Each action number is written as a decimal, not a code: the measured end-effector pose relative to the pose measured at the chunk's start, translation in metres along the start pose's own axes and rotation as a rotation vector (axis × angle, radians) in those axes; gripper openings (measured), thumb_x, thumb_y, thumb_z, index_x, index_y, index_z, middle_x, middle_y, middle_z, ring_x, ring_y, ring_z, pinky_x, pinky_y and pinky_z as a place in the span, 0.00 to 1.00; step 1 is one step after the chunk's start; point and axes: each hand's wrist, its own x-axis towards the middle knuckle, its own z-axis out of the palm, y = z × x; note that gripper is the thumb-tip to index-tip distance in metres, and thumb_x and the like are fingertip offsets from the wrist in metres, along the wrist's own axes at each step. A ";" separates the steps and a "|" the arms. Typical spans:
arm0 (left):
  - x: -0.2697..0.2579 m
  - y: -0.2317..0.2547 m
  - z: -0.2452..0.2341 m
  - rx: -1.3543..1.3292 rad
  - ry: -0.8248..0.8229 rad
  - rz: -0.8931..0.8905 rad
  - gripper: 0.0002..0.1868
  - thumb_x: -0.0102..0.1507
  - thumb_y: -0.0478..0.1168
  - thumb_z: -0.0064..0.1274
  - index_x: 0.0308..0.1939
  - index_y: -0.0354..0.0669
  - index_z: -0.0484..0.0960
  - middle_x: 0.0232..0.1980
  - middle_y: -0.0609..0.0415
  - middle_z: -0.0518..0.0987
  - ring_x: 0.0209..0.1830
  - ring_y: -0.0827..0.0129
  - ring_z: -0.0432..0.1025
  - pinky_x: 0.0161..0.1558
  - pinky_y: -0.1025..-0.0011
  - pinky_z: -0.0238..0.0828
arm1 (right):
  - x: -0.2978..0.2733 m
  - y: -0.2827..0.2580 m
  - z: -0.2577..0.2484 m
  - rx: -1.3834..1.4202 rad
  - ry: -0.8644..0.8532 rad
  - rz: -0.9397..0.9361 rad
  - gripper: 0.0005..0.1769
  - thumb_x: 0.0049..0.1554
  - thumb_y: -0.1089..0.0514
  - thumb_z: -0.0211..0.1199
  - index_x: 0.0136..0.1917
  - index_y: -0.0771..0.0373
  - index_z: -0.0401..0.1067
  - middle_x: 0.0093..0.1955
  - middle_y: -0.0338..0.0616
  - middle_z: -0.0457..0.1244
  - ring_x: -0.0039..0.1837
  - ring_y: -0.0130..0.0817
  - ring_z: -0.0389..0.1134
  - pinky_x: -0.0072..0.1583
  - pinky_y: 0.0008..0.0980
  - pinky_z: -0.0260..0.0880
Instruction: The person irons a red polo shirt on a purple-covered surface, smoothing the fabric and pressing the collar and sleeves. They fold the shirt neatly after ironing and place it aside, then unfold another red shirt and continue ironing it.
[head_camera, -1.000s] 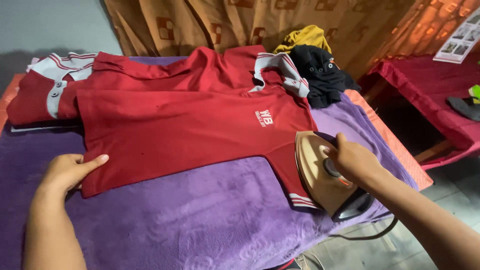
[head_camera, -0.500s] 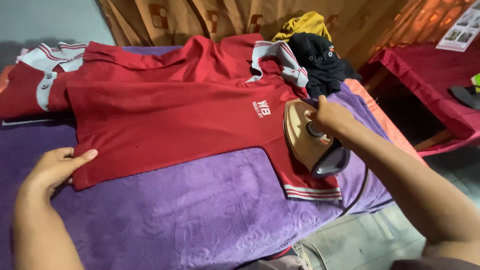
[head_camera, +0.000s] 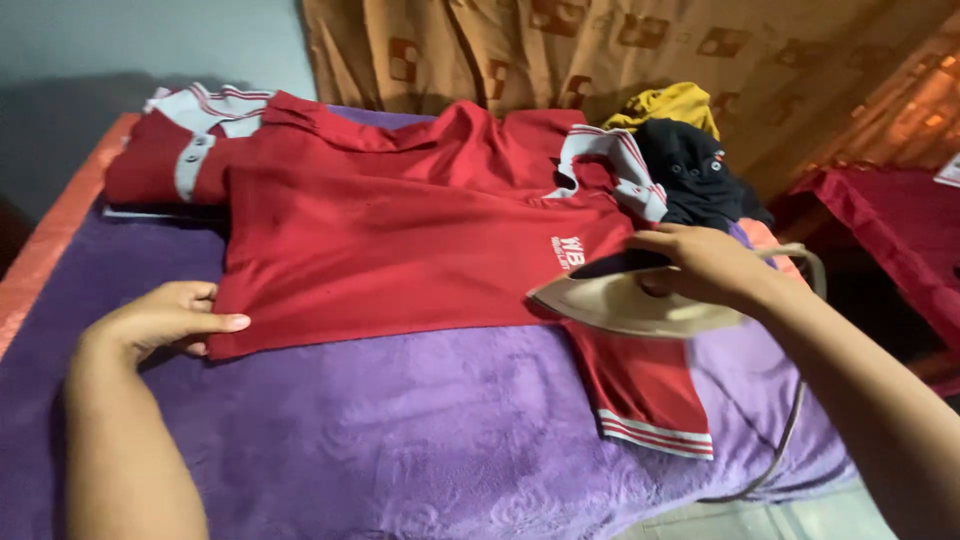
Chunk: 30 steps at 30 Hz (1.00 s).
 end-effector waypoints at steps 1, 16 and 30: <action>0.007 -0.008 -0.002 -0.007 0.011 0.001 0.23 0.59 0.31 0.63 0.59 0.37 0.82 0.50 0.44 0.85 0.42 0.58 0.75 0.37 0.61 0.69 | 0.020 0.003 0.013 -0.003 0.004 -0.012 0.37 0.48 0.52 0.69 0.71 0.46 0.66 0.64 0.43 0.66 0.59 0.49 0.71 0.58 0.43 0.67; 0.064 -0.010 0.013 -0.037 0.204 0.568 0.33 0.57 0.37 0.67 0.67 0.52 0.76 0.61 0.40 0.75 0.63 0.48 0.72 0.61 0.54 0.72 | 0.192 -0.150 0.030 0.094 -0.111 -0.153 0.32 0.50 0.47 0.70 0.68 0.39 0.69 0.54 0.50 0.70 0.58 0.58 0.72 0.58 0.54 0.71; 0.043 -0.008 0.005 0.058 0.227 0.618 0.37 0.48 0.30 0.69 0.63 0.47 0.82 0.67 0.47 0.70 0.71 0.52 0.65 0.69 0.53 0.64 | 0.194 -0.161 0.020 -0.009 -0.217 -0.078 0.34 0.52 0.48 0.68 0.71 0.34 0.66 0.54 0.51 0.72 0.59 0.56 0.73 0.60 0.52 0.73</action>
